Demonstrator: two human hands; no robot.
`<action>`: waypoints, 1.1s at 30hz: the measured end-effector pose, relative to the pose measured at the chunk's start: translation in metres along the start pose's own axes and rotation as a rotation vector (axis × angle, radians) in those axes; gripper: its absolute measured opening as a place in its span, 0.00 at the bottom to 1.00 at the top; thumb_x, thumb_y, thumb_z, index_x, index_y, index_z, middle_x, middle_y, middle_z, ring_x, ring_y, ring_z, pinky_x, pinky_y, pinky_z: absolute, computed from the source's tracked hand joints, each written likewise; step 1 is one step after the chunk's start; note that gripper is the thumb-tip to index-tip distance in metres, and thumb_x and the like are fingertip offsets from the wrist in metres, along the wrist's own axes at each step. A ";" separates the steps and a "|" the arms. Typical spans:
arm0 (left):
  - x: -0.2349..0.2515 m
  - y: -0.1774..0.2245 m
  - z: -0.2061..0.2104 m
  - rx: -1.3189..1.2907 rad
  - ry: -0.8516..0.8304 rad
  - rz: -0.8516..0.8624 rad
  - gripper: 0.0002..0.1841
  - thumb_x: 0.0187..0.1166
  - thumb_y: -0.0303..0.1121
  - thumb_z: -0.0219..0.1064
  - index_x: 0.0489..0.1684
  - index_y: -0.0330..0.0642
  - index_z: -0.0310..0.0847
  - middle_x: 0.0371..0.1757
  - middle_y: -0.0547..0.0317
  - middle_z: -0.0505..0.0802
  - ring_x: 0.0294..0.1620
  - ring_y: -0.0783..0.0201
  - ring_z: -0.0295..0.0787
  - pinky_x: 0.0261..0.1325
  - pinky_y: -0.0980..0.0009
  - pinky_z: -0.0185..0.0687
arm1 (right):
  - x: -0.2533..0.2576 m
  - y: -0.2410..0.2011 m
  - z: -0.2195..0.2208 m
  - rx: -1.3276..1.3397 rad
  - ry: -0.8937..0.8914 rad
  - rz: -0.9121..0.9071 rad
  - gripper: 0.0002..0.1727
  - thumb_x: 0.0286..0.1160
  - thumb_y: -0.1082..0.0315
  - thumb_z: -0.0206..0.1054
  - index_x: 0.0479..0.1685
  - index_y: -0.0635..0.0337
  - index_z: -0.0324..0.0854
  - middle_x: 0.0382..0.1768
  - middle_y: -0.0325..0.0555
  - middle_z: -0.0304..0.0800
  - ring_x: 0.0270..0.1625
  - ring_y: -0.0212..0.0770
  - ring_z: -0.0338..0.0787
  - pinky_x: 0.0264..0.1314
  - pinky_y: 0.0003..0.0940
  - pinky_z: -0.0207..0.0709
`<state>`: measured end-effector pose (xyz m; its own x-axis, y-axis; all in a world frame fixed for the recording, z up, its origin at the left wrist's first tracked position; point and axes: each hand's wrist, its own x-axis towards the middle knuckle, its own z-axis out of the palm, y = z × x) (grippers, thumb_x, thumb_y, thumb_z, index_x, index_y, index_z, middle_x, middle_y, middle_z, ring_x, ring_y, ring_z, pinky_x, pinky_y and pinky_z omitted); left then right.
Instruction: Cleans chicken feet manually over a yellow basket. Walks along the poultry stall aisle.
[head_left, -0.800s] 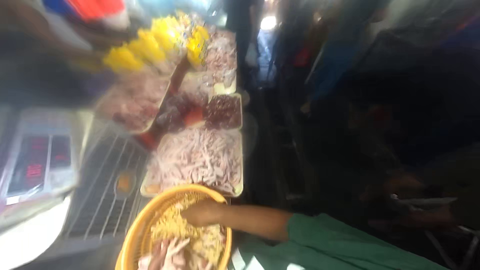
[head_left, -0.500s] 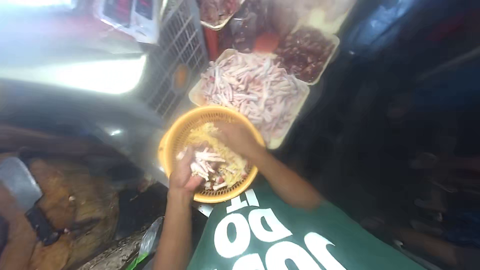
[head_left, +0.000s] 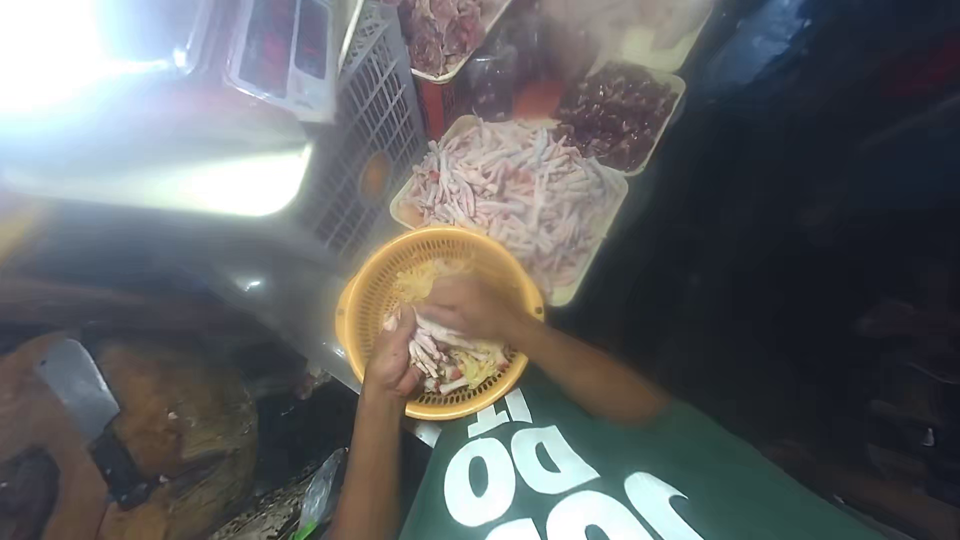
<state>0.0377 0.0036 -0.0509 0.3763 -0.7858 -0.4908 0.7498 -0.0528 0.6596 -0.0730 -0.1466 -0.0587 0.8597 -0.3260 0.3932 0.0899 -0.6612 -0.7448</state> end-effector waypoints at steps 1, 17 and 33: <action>0.000 0.001 -0.001 -0.038 0.014 -0.009 0.22 0.95 0.45 0.45 0.61 0.35 0.78 0.46 0.42 0.94 0.43 0.51 0.96 0.46 0.55 0.95 | -0.001 -0.002 -0.004 0.035 0.105 0.032 0.11 0.80 0.63 0.70 0.37 0.59 0.94 0.34 0.40 0.92 0.38 0.32 0.90 0.45 0.32 0.87; -0.004 0.007 -0.026 -0.600 -0.331 0.133 0.15 0.81 0.44 0.67 0.55 0.47 0.90 0.53 0.51 0.94 0.59 0.47 0.92 0.68 0.34 0.81 | 0.005 0.014 -0.011 -0.413 -0.457 0.782 0.29 0.79 0.68 0.68 0.80 0.60 0.73 0.76 0.60 0.78 0.75 0.65 0.80 0.70 0.67 0.77; -0.008 -0.010 0.002 0.035 0.161 0.455 0.08 0.81 0.30 0.70 0.49 0.34 0.83 0.21 0.56 0.86 0.19 0.66 0.83 0.29 0.69 0.88 | -0.009 -0.030 -0.017 -0.177 0.164 -0.091 0.10 0.86 0.66 0.64 0.49 0.59 0.90 0.47 0.42 0.92 0.54 0.37 0.91 0.62 0.33 0.86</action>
<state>0.0259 0.0088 -0.0522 0.7431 -0.6291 -0.2281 0.4718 0.2510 0.8452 -0.0919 -0.1358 -0.0309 0.7577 -0.3558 0.5470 0.0611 -0.7959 -0.6024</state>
